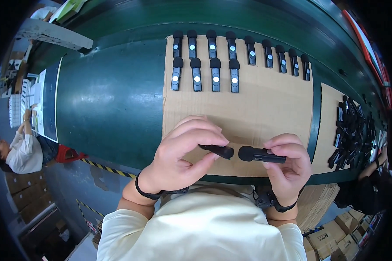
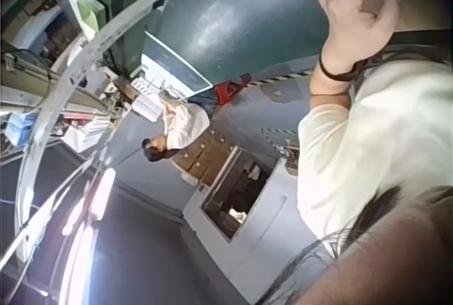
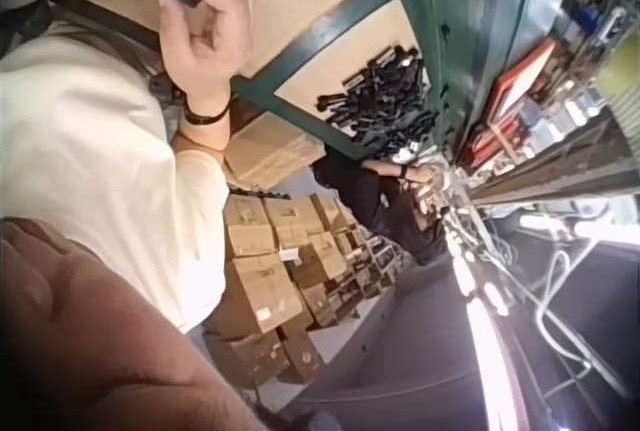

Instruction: The person picks up microphones from a conveyor belt, presses buttons on each one, and aligns them in rows on a cardboard sheet.

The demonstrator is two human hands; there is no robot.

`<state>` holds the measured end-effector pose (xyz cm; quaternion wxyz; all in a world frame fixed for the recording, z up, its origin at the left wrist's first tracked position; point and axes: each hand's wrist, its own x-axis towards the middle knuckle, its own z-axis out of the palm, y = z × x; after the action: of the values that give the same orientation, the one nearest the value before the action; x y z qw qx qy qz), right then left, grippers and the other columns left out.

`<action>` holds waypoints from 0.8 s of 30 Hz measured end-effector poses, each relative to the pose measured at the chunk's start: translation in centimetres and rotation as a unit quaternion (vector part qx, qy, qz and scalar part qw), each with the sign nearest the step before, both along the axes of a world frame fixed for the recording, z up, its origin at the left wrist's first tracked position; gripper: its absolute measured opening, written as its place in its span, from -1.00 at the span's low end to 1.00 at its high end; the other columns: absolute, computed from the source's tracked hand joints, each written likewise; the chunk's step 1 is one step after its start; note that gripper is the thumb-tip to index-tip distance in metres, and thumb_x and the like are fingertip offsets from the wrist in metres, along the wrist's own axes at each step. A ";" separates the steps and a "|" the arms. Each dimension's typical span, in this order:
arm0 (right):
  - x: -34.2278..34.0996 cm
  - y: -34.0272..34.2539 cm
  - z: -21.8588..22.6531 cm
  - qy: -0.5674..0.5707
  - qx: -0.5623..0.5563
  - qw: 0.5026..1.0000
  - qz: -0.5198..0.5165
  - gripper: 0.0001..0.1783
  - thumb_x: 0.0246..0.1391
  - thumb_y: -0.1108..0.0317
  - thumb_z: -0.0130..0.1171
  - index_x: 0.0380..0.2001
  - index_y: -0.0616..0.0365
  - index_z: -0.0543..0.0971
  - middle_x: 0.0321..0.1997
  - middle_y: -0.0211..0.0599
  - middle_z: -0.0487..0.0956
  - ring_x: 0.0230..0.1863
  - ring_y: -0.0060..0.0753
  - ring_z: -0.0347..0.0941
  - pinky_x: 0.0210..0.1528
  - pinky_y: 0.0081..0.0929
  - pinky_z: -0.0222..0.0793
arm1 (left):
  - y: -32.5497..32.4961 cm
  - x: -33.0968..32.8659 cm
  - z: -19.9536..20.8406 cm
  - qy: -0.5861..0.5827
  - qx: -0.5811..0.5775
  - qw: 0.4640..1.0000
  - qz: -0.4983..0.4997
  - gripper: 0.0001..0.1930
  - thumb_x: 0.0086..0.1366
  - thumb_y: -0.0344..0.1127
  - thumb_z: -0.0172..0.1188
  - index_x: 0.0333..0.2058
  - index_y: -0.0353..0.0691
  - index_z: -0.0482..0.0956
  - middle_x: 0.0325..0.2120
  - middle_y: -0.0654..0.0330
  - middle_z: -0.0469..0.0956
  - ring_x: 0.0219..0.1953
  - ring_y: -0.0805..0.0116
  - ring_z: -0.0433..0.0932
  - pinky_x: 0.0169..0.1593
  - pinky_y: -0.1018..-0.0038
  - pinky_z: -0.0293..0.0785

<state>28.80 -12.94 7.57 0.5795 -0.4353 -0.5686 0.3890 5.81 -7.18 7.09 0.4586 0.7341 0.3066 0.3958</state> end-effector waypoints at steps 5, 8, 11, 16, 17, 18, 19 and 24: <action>0.4 0.0 1.0 -0.133 0.025 0.991 0.022 -0.62 -0.16 0.75 0.22 -0.19 0.31 0.59 -0.18 -0.04 0.54 -0.25 -0.30 0.48 -0.25 -0.51 0.40 | -0.1 0.2 0.1 -0.024 -0.040 0.999 -0.014 -0.73 0.01 -0.59 0.21 -0.24 -0.30 0.60 -0.22 0.08 0.61 -0.10 0.16 0.59 0.22 0.13 0.32; -0.2 0.3 0.6 -0.191 0.043 0.980 0.031 -0.57 -0.22 0.77 0.22 -0.17 0.27 0.59 -0.20 -0.09 0.55 -0.27 -0.28 0.48 -0.27 -0.47 0.39 | -0.4 0.4 0.1 -0.028 -0.037 0.999 -0.011 -0.75 0.02 -0.58 0.20 -0.25 -0.30 0.60 -0.24 0.08 0.61 -0.09 0.16 0.59 0.23 0.12 0.32; -1.1 0.6 0.0 -0.225 0.063 0.972 0.027 -0.50 -0.27 0.77 0.22 -0.14 0.23 0.59 -0.21 -0.15 0.56 -0.29 -0.24 0.48 -0.28 -0.41 0.38 | -0.6 0.5 0.2 -0.025 -0.025 0.999 -0.016 -0.74 0.02 -0.58 0.21 -0.24 -0.30 0.60 -0.24 0.06 0.62 -0.10 0.17 0.60 0.24 0.09 0.32; -1.6 1.0 -0.2 -0.180 0.069 0.980 0.057 -0.49 -0.23 0.74 0.23 -0.10 0.21 0.53 -0.22 -0.21 0.57 -0.30 -0.22 0.47 -0.26 -0.38 0.37 | -0.6 0.6 0.3 -0.020 0.007 0.999 -0.031 -0.74 0.03 -0.58 0.22 -0.23 -0.30 0.60 -0.25 0.05 0.61 -0.10 0.18 0.60 0.22 0.08 0.34; -1.6 1.2 -0.2 -0.189 0.084 0.976 0.069 -0.53 -0.17 0.71 0.24 -0.10 0.21 0.50 -0.22 -0.20 0.56 -0.29 -0.26 0.46 -0.26 -0.40 0.36 | -0.7 0.7 0.3 -0.023 0.008 0.999 -0.028 -0.73 0.03 -0.58 0.22 -0.23 -0.30 0.60 -0.26 0.05 0.61 -0.11 0.19 0.60 0.22 0.08 0.35; -1.6 1.2 -0.3 -0.199 0.099 0.972 0.082 -0.56 -0.11 0.69 0.25 -0.09 0.22 0.47 -0.22 -0.20 0.56 -0.29 -0.30 0.46 -0.25 -0.43 0.35 | -0.7 0.7 0.3 -0.027 0.010 0.999 -0.025 -0.73 0.03 -0.58 0.23 -0.23 -0.30 0.60 -0.27 0.06 0.61 -0.12 0.19 0.60 0.21 0.07 0.35; -1.6 1.2 -0.2 -0.199 0.100 0.972 0.081 -0.56 -0.11 0.69 0.25 -0.09 0.22 0.47 -0.22 -0.20 0.56 -0.29 -0.30 0.46 -0.25 -0.43 0.35 | -0.7 0.8 0.3 -0.030 0.011 0.999 -0.022 -0.73 0.03 -0.58 0.23 -0.22 -0.30 0.60 -0.27 0.07 0.61 -0.12 0.20 0.60 0.21 0.07 0.36; -1.7 1.1 -0.3 -0.193 0.102 0.973 0.081 -0.57 -0.12 0.69 0.26 -0.12 0.19 0.48 -0.23 -0.21 0.57 -0.28 -0.28 0.47 -0.25 -0.41 0.36 | -0.8 0.7 0.3 -0.031 0.035 0.999 -0.027 -0.72 0.03 -0.58 0.26 -0.21 -0.31 0.60 -0.28 0.07 0.62 -0.14 0.19 0.60 0.20 0.06 0.37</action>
<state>27.14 -11.80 7.32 0.4669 -0.3930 -0.7397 0.2835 6.53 -7.94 7.35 0.4520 0.7452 0.2585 0.4166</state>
